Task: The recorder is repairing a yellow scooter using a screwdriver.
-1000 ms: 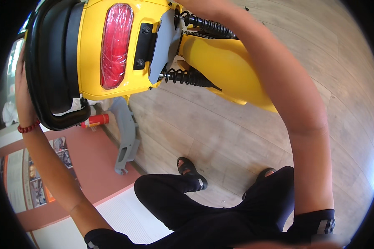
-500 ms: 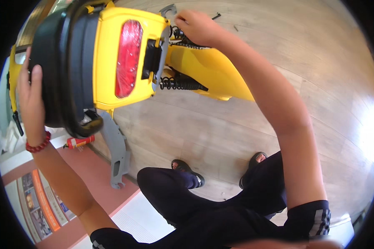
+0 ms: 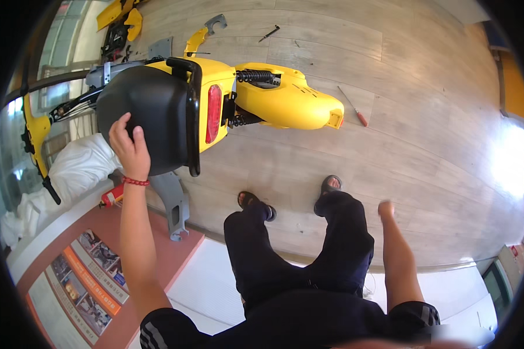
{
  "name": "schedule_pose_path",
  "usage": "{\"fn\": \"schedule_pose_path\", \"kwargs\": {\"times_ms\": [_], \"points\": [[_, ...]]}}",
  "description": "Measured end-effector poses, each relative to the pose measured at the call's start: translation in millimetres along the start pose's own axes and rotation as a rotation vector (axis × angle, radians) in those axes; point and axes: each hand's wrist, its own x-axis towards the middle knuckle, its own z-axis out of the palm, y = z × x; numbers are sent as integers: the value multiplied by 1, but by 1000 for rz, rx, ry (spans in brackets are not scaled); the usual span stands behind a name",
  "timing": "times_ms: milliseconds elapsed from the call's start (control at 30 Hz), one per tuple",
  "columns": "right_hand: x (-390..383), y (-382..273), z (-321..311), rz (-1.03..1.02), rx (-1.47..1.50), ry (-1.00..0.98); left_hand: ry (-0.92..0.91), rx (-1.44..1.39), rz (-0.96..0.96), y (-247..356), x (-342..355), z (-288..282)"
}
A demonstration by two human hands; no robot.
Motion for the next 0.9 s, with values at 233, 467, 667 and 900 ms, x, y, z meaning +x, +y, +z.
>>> {"fn": "schedule_pose_path", "kwargs": {"times_ms": [233,467,667,900], "points": [[-120,47,22,-260,-253,-471,-8,-2,-23,21,14,4],[-74,-32,-218,171,945,185,-37,-70,-67,27,7,1],[-11,-88,-419,-4,722,309,-93,-195,-123,28,14,-2],[105,-145,-572,-297,323,440,-229,-230,-335,27,16,-11]]}}
